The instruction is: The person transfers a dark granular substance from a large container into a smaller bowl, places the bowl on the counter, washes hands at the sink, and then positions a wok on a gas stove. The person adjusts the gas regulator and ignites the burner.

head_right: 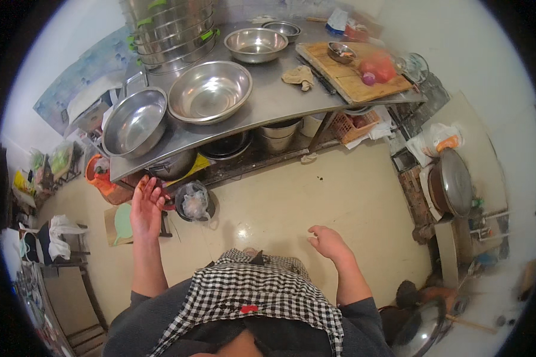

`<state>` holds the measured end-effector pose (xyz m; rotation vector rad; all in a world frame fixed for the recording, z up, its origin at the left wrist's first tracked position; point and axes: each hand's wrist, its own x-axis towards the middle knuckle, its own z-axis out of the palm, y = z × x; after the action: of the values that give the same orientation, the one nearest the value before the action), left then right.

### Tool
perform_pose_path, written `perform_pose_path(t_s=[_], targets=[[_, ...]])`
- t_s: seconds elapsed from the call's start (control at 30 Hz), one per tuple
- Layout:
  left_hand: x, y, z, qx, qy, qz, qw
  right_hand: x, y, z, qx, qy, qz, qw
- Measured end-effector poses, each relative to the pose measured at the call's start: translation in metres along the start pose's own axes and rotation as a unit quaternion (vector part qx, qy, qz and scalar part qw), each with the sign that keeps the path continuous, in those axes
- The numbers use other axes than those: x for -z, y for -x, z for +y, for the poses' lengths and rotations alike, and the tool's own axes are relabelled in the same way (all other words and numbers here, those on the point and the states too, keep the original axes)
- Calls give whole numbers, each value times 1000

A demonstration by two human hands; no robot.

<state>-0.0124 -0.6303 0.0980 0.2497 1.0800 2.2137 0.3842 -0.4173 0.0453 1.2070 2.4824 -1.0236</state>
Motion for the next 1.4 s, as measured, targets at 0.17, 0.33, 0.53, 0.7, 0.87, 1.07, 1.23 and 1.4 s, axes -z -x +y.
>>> perform_pose_path(t_s=[0.17,0.33,0.53,0.7,0.87,1.07,1.23,1.4], targets=[[-3,-24,-12,-85,3,26,996,22,-71,36,34,21,-70,997],[36,30,-36,-106,-9,227,968,9,-193,28,65,49,-223,971],[96,102,-43,-144,-4,378,914,-66,-307,-80,235,134,-275,923],[167,145,-70,-104,30,459,882,-197,-357,-151,303,82,-298,901],[238,174,-115,-60,65,516,852,-354,-412,-170,405,208,-267,849],[286,202,-188,-32,77,608,790,-505,-481,-179,389,347,-191,832],[305,222,-233,7,108,655,747,-574,-531,-167,423,462,-213,750],[296,224,-240,18,123,656,744,-546,-566,-169,403,301,-148,852]])
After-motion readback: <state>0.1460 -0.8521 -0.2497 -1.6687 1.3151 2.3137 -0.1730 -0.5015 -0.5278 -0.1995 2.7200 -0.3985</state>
